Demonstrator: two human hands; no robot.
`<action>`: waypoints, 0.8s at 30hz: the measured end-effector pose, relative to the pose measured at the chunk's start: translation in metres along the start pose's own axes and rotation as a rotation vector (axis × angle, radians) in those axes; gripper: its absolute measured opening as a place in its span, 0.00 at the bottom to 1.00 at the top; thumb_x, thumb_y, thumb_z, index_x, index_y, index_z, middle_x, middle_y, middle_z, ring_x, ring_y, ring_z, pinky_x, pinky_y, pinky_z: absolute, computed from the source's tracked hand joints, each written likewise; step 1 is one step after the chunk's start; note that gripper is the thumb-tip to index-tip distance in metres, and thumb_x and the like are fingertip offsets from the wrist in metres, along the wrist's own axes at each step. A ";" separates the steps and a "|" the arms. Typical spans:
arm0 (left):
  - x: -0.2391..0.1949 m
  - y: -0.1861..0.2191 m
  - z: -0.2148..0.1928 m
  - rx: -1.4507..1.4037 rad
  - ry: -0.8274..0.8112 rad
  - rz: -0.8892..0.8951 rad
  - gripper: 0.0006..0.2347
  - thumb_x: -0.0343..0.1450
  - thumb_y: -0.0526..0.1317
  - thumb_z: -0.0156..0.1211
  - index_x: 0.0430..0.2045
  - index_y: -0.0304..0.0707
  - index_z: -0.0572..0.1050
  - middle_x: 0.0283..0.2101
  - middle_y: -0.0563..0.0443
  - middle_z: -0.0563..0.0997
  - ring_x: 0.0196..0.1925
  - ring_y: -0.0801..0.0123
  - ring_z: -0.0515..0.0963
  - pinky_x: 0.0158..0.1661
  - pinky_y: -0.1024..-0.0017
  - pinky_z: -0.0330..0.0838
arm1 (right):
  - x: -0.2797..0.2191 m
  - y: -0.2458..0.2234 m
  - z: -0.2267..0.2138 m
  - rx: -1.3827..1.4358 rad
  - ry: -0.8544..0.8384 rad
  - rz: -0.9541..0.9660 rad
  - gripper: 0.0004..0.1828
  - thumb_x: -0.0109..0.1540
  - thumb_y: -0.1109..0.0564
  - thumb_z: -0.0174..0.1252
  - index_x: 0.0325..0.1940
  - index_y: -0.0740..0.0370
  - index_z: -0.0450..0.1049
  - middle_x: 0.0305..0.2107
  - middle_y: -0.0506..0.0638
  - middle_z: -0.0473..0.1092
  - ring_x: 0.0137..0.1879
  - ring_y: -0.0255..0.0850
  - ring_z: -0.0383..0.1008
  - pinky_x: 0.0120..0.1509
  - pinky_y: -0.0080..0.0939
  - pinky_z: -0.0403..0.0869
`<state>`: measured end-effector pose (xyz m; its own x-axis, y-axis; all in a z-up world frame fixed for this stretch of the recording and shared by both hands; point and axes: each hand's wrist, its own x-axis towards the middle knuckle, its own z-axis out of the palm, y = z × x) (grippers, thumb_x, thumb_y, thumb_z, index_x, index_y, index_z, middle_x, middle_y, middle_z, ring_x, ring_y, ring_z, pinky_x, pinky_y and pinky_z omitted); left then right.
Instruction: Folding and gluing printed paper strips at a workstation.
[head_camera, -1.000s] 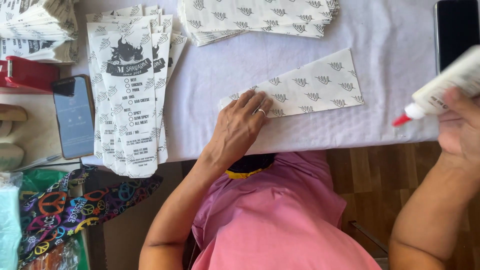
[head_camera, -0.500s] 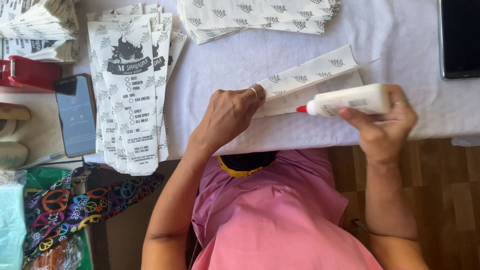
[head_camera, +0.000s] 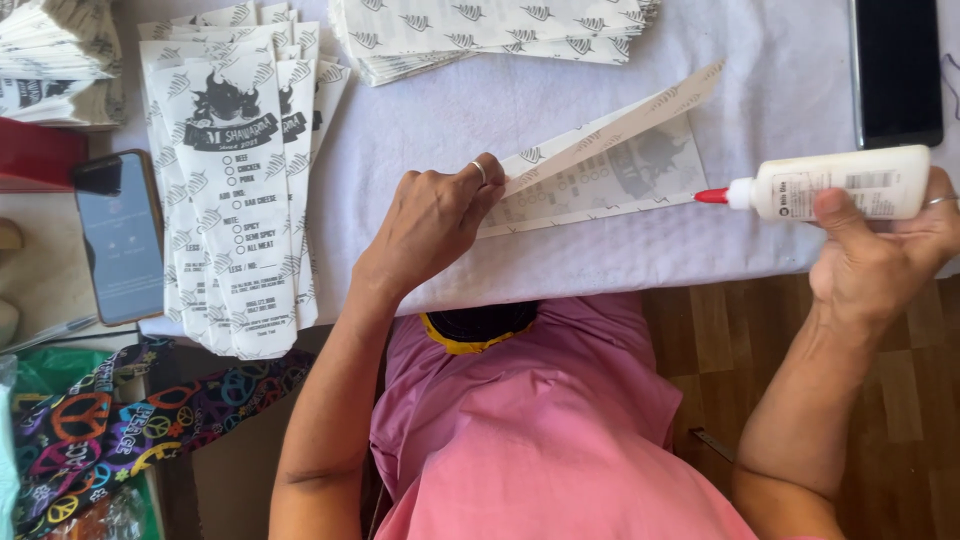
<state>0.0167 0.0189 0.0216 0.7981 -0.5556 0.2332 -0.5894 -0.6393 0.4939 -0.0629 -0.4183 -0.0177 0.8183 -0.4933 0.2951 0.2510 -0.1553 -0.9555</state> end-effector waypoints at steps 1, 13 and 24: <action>0.000 0.000 0.000 -0.003 -0.002 0.003 0.04 0.81 0.37 0.48 0.37 0.41 0.68 0.13 0.50 0.63 0.14 0.45 0.58 0.21 0.62 0.55 | 0.001 0.000 -0.002 -0.003 0.004 0.001 0.27 0.63 0.63 0.81 0.50 0.61 0.66 0.42 0.51 0.69 0.50 0.42 0.74 0.57 0.52 0.85; 0.005 -0.003 -0.007 -0.044 -0.058 -0.029 0.04 0.81 0.36 0.48 0.36 0.40 0.68 0.12 0.52 0.62 0.13 0.54 0.55 0.21 0.64 0.53 | -0.004 0.002 0.015 -0.043 -0.043 -0.011 0.26 0.62 0.64 0.80 0.51 0.65 0.67 0.43 0.55 0.73 0.53 0.47 0.79 0.58 0.50 0.87; 0.018 -0.020 -0.012 -0.338 -0.062 -0.140 0.03 0.75 0.34 0.58 0.37 0.35 0.77 0.12 0.51 0.73 0.13 0.63 0.73 0.26 0.67 0.70 | -0.060 -0.008 0.148 0.117 -0.262 0.040 0.25 0.51 0.63 0.81 0.42 0.61 0.72 0.32 0.49 0.75 0.45 0.32 0.77 0.55 0.35 0.78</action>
<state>0.0442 0.0279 0.0264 0.8528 -0.5129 0.0981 -0.3923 -0.5052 0.7687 -0.0371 -0.2609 -0.0283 0.9306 -0.2563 0.2612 0.2616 -0.0331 -0.9646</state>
